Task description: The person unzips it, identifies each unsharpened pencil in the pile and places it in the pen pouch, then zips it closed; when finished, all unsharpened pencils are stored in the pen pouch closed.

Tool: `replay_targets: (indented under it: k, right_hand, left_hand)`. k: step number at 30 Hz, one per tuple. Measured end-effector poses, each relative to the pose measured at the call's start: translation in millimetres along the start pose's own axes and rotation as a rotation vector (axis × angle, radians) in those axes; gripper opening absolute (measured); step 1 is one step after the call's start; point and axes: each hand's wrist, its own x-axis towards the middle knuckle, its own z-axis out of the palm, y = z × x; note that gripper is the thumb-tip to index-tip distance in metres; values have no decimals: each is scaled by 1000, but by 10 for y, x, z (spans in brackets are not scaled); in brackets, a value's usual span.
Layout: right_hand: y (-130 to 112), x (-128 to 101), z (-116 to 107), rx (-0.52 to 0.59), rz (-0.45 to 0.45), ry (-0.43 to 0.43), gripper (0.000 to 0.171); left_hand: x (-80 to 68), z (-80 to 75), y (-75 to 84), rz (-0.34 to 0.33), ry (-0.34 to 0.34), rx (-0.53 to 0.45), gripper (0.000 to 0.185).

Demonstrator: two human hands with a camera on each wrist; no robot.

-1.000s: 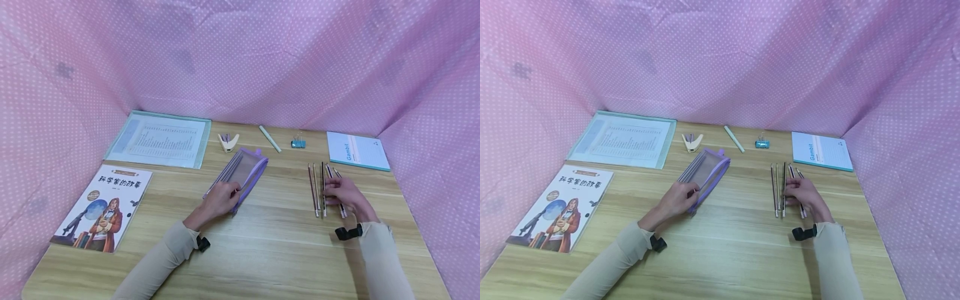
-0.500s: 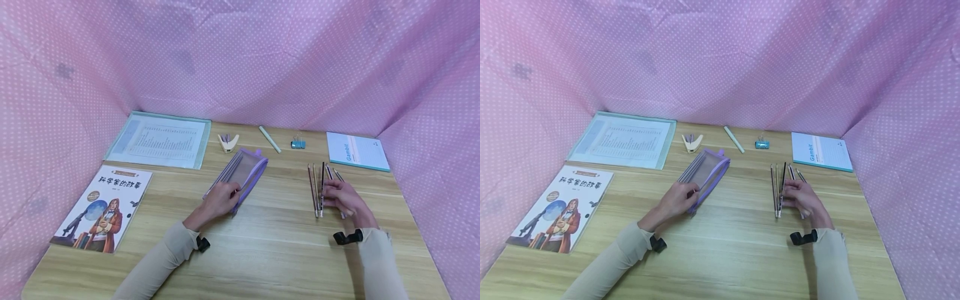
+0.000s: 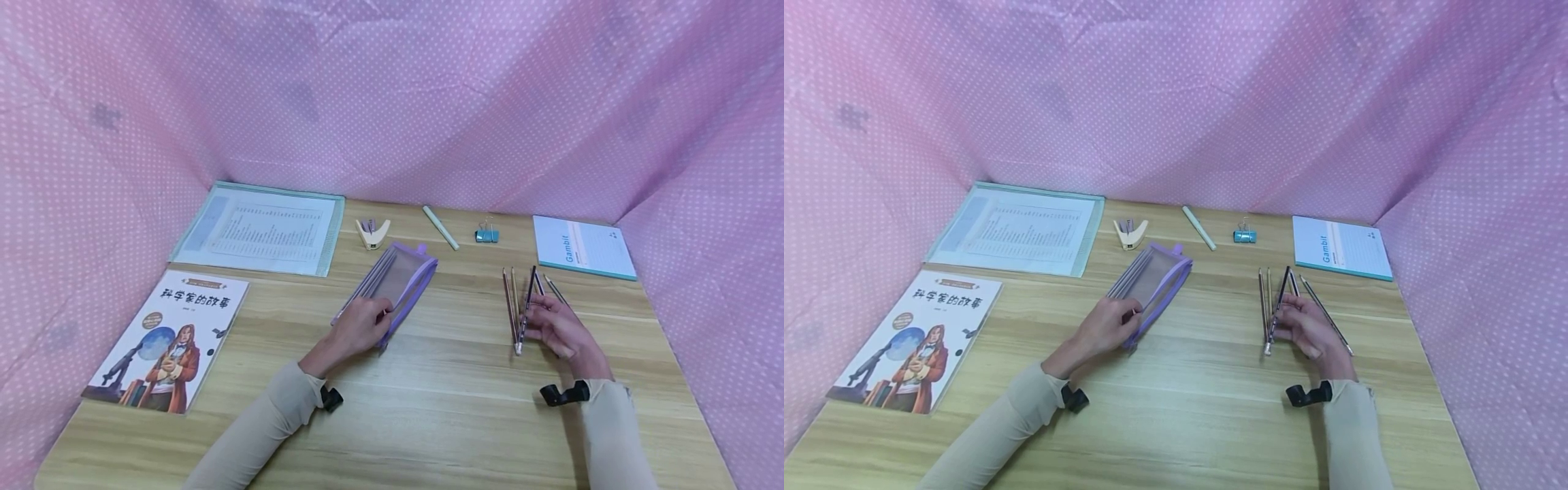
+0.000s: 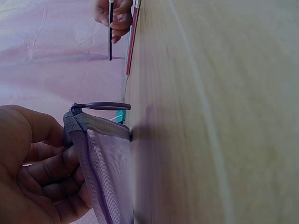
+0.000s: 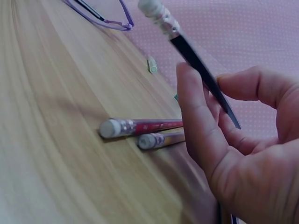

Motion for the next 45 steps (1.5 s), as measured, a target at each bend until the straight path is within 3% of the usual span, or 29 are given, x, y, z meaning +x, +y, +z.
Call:
replay_targets:
  k: [9,19,29,45]
  right_hand:
    - [45,-1,7,130,-27,-70,32]
    - [93,5,32,194,-47,-152,42]
    - [134,3,127,260,-10,-116,44]
    - [214,60,377,240,-20,-130,43]
  left_hand:
    - [1,2,3,-13,-8,-5,9]
    - [1,0,6,-8,-5,-1,9]
    - [4,-9,16,-17,-8,-5,9]
    - [1,0,12,4,3,1,8]
